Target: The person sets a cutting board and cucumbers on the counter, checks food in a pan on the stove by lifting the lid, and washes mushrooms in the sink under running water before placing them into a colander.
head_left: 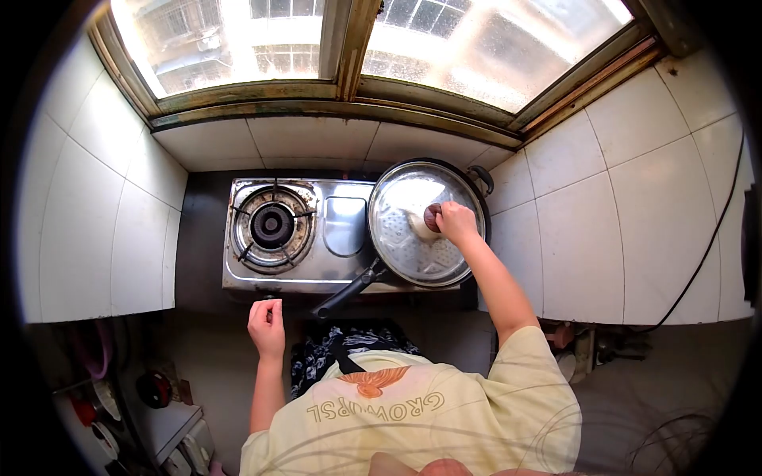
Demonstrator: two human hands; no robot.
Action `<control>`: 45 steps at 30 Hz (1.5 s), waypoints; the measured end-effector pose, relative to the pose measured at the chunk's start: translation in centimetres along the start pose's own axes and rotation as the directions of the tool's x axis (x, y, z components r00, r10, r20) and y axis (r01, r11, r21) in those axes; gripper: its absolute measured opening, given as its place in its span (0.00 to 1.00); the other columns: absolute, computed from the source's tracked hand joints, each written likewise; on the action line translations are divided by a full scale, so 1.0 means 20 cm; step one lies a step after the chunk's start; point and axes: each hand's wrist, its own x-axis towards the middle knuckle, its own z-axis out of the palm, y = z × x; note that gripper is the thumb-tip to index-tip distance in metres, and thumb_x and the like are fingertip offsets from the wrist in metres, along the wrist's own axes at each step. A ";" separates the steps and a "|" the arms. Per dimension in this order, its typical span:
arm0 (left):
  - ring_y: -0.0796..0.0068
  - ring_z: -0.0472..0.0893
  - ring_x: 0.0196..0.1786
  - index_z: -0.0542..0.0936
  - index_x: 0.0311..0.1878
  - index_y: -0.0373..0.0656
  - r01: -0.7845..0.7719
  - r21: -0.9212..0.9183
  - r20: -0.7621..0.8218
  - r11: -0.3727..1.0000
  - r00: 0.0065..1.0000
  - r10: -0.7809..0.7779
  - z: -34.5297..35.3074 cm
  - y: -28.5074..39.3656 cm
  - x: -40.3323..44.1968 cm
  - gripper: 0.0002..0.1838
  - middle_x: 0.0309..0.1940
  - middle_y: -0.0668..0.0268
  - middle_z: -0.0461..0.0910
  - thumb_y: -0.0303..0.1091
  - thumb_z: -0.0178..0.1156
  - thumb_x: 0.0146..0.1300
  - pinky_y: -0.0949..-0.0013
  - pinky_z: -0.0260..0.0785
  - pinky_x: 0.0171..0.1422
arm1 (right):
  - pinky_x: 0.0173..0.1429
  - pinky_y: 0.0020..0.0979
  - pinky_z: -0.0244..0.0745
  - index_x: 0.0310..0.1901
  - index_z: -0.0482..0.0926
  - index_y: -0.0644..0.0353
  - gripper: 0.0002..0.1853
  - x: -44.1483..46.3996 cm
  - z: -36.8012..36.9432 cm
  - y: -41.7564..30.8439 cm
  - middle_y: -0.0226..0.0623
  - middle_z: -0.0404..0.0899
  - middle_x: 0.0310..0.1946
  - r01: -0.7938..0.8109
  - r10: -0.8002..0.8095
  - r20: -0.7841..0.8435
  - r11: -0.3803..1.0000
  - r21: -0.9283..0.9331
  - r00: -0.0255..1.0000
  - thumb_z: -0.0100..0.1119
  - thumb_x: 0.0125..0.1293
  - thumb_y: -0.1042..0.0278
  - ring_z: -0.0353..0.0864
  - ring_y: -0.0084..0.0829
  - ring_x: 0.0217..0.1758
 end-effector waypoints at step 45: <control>0.71 0.75 0.17 0.78 0.25 0.39 0.619 0.346 0.206 0.705 0.683 -0.701 -0.46 -1.13 -1.52 0.09 0.17 0.61 0.76 0.36 0.59 0.47 0.69 0.68 0.26 | 0.44 0.35 0.70 0.32 0.80 0.55 0.13 -1.90 0.84 -0.34 0.40 0.78 0.31 -0.313 0.002 0.753 0.910 0.271 0.657 0.54 0.48 0.58 0.76 0.38 0.37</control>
